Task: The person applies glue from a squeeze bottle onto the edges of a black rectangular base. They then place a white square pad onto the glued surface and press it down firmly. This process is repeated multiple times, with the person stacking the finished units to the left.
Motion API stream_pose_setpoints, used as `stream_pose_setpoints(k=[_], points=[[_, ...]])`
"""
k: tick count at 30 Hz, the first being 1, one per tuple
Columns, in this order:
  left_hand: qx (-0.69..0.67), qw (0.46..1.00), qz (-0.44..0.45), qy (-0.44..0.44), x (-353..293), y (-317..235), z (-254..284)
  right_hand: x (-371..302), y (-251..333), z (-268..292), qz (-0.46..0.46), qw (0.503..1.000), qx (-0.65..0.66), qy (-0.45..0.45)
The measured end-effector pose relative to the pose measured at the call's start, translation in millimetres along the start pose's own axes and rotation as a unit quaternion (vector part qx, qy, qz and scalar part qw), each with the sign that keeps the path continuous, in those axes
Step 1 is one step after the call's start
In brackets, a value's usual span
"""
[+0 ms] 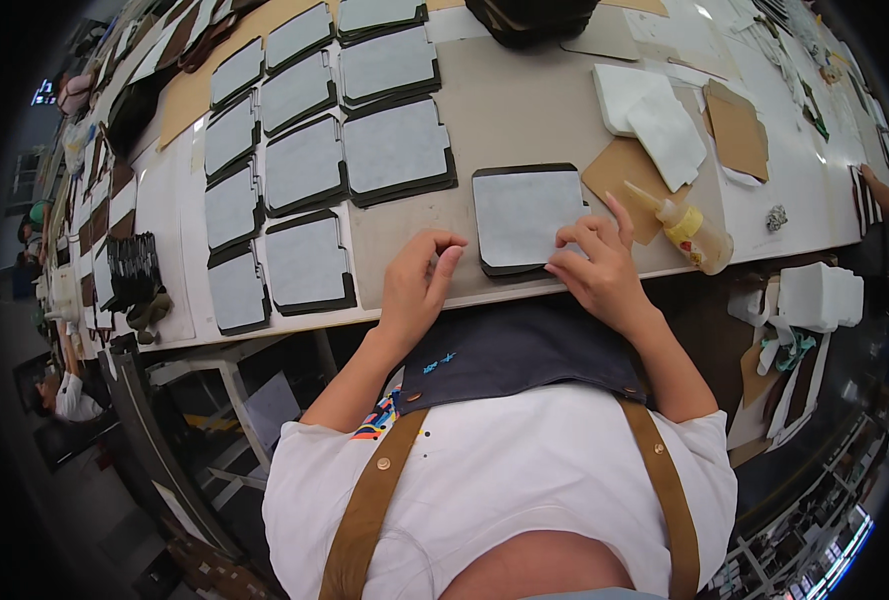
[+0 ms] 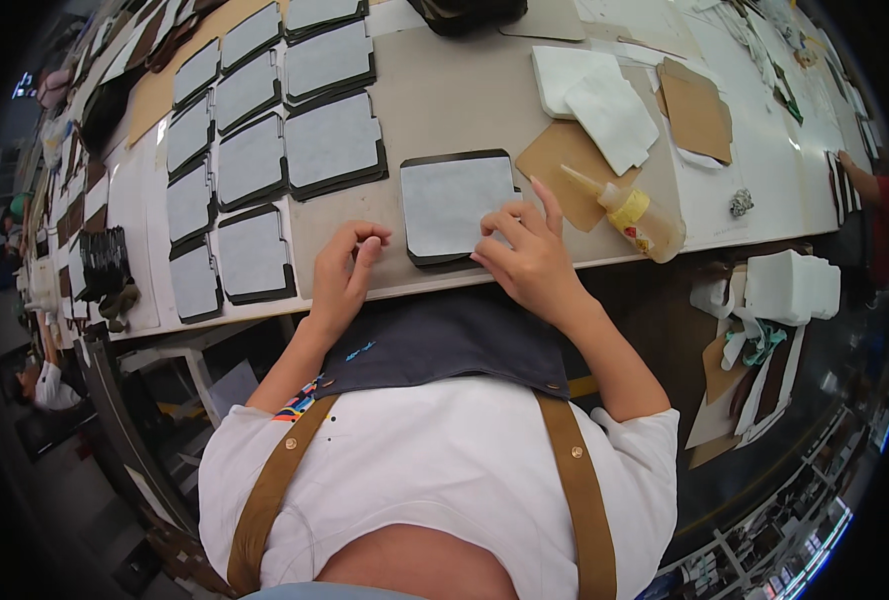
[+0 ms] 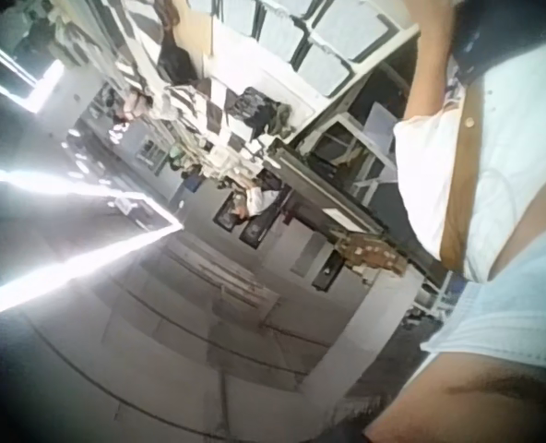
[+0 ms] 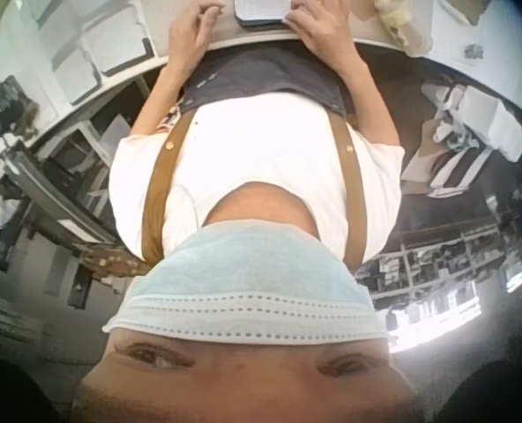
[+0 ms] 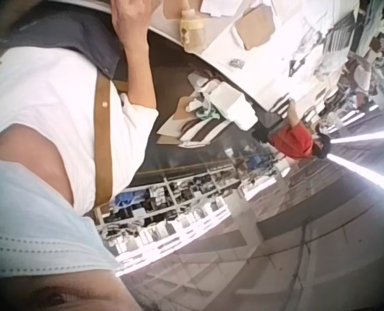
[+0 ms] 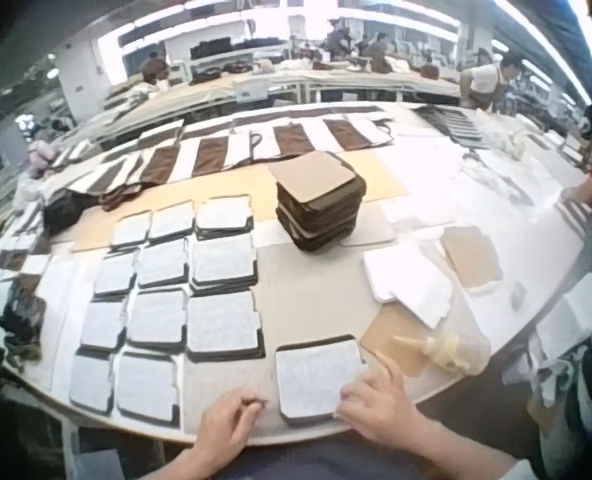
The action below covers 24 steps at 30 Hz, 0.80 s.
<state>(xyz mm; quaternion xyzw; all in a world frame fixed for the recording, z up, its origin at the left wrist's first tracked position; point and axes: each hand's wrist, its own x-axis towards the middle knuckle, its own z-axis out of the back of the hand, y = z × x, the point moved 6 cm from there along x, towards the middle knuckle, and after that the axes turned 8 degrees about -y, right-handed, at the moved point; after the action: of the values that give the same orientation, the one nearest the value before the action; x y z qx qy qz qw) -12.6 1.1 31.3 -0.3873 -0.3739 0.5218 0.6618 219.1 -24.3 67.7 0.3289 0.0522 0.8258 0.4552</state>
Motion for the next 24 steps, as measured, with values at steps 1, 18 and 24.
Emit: stream_pose_setpoints(k=[1,18,24], points=[[-0.058,0.996,0.06,0.018,-0.1,8.5,-3.7,-1.3,2.0,2.7,0.006,0.999,-0.004,-0.032],[-0.058,0.979,0.082,-0.175,96.1,58.5,78.8,-25.5,-22.4,45.0,-0.091,0.978,-0.095,-0.16],[0.11,0.972,0.088,-0.187,116.6,88.6,103.7,-40.2,-56.8,86.0,-0.166,0.94,-0.224,-0.195]])
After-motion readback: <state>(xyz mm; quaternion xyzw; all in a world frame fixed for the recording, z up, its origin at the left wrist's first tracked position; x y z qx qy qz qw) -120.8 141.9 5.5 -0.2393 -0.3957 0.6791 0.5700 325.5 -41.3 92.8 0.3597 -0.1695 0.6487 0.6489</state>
